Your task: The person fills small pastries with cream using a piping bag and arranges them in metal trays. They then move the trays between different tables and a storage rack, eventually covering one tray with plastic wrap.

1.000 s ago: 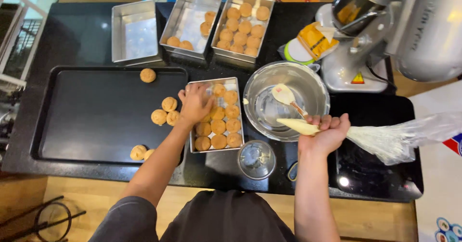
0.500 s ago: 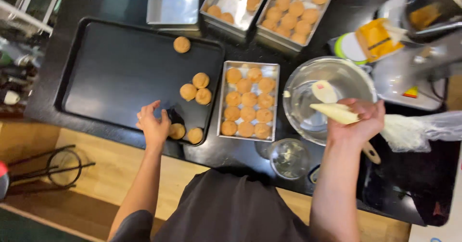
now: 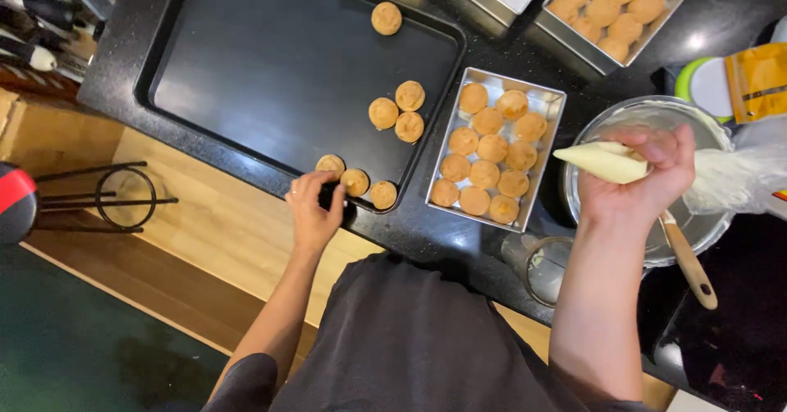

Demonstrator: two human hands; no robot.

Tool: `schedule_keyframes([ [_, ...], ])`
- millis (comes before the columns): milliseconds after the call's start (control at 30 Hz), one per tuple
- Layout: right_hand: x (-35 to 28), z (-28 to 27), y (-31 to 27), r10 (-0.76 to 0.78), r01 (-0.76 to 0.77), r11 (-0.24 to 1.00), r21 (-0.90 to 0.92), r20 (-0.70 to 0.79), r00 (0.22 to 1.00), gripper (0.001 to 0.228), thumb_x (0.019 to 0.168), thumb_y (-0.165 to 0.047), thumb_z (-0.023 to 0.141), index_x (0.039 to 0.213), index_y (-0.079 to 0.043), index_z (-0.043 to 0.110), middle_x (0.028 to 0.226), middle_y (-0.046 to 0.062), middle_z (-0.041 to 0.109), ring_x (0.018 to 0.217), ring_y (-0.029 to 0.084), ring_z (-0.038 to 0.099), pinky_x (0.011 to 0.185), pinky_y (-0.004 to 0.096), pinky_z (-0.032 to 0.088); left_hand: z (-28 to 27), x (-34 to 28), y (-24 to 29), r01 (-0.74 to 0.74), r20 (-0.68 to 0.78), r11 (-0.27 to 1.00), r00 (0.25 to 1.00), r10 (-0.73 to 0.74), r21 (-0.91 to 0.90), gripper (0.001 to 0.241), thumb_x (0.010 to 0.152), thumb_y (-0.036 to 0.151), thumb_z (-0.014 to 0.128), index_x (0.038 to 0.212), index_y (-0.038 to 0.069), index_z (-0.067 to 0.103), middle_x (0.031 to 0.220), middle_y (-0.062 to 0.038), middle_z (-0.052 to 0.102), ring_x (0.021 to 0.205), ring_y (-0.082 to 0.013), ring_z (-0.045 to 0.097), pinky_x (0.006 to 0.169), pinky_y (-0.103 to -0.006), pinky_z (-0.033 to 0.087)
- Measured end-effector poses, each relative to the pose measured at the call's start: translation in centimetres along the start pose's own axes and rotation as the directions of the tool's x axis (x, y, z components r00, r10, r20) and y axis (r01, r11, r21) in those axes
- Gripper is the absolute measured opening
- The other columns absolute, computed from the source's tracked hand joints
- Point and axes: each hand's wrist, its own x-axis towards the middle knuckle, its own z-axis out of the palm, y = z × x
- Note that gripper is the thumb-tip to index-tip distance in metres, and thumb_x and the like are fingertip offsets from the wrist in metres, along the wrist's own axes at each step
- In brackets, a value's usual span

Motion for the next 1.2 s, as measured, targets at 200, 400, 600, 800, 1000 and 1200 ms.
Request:
schedule_keyframes([
  [200, -1.0, 0.9, 3.9, 0.004, -0.006, 0.977, -0.212, -0.011, 1.0, 0.055, 0.11, -0.031, 0.04, 0.058, -0.015, 0.033, 0.056, -0.001, 0.038, 0.056, 0.017, 0.052, 0.061, 0.03, 0.05, 1.5, -1.0, 1.2, -0.008, 0.071, 1.0, 0.997, 0.009, -0.01, 0.046, 0.083, 0.017, 0.082, 0.125, 0.01, 0.064, 0.126, -0.008, 0.066, 0.119, -0.0284, 0.057, 0.097, -0.0442, 0.036],
  [400, -2.2, 1.3, 6.4, 0.071, -0.075, 0.991, -0.111, -0.04, 0.997, 0.057, 0.112, -0.032, 0.042, 0.058, -0.018, 0.029, 0.052, -0.005, 0.035, 0.048, 0.01, 0.043, 0.058, 0.029, 0.049, 2.8, -0.5, 0.6, 0.011, 0.088, 1.0, 0.996, -0.011, 0.007, 0.046, 0.084, 0.018, 0.082, 0.126, 0.009, 0.064, 0.127, -0.007, 0.066, 0.121, -0.0279, 0.057, 0.099, -0.0429, 0.034],
  [600, -3.1, 0.9, 7.0, 0.09, -0.093, 0.985, -0.144, -0.027, 0.996, 0.055, 0.112, -0.032, 0.042, 0.06, -0.018, 0.03, 0.053, -0.005, 0.035, 0.049, 0.011, 0.044, 0.06, 0.029, 0.048, 2.5, -1.5, 2.0, 0.055, 0.063, 0.998, 0.996, -0.056, 0.022, 0.065, 0.08, 0.032, 0.089, 0.131, 0.007, 0.058, 0.13, -0.011, 0.059, 0.123, -0.0283, 0.052, 0.101, -0.048, 0.032],
  [800, -3.7, 0.7, 7.7, 0.068, -0.071, 0.982, -0.177, -0.023, 0.997, 0.054, 0.111, -0.031, 0.041, 0.06, -0.017, 0.03, 0.055, -0.004, 0.033, 0.051, 0.012, 0.044, 0.062, 0.031, 0.048, 2.5, -1.6, 2.5, 0.123, 0.023, 0.99, 0.992, -0.125, 0.063, 0.095, 0.063, 0.046, 0.091, 0.136, 0.003, 0.046, 0.131, -0.014, 0.054, 0.124, -0.0325, 0.047, 0.099, -0.0527, 0.028],
  [1000, -3.9, 0.5, 8.2, 0.013, -0.027, 0.971, -0.238, -0.06, 0.998, 0.054, 0.11, -0.032, 0.042, 0.06, -0.017, 0.03, 0.055, -0.002, 0.033, 0.052, 0.013, 0.044, 0.061, 0.031, 0.049, 2.0, -1.4, -0.7, 0.173, -0.107, 0.984, 0.98, -0.167, 0.047, 0.071, 0.083, 0.034, 0.085, 0.138, 0.006, 0.05, 0.134, -0.013, 0.055, 0.127, -0.0305, 0.047, 0.106, -0.0495, 0.029],
  [1200, -3.9, -0.3, 8.5, 0.001, -0.016, 0.967, -0.255, -0.059, 0.998, 0.052, 0.11, -0.03, 0.043, 0.06, -0.017, 0.031, 0.055, -0.002, 0.033, 0.052, 0.013, 0.042, 0.061, 0.031, 0.049, 1.2, 0.1, -2.7, 0.118, -0.028, 0.992, 0.993, -0.117, 0.041, 0.053, 0.084, 0.025, 0.081, 0.129, 0.008, 0.06, 0.132, -0.009, 0.062, 0.127, -0.0281, 0.05, 0.103, -0.0487, 0.028],
])
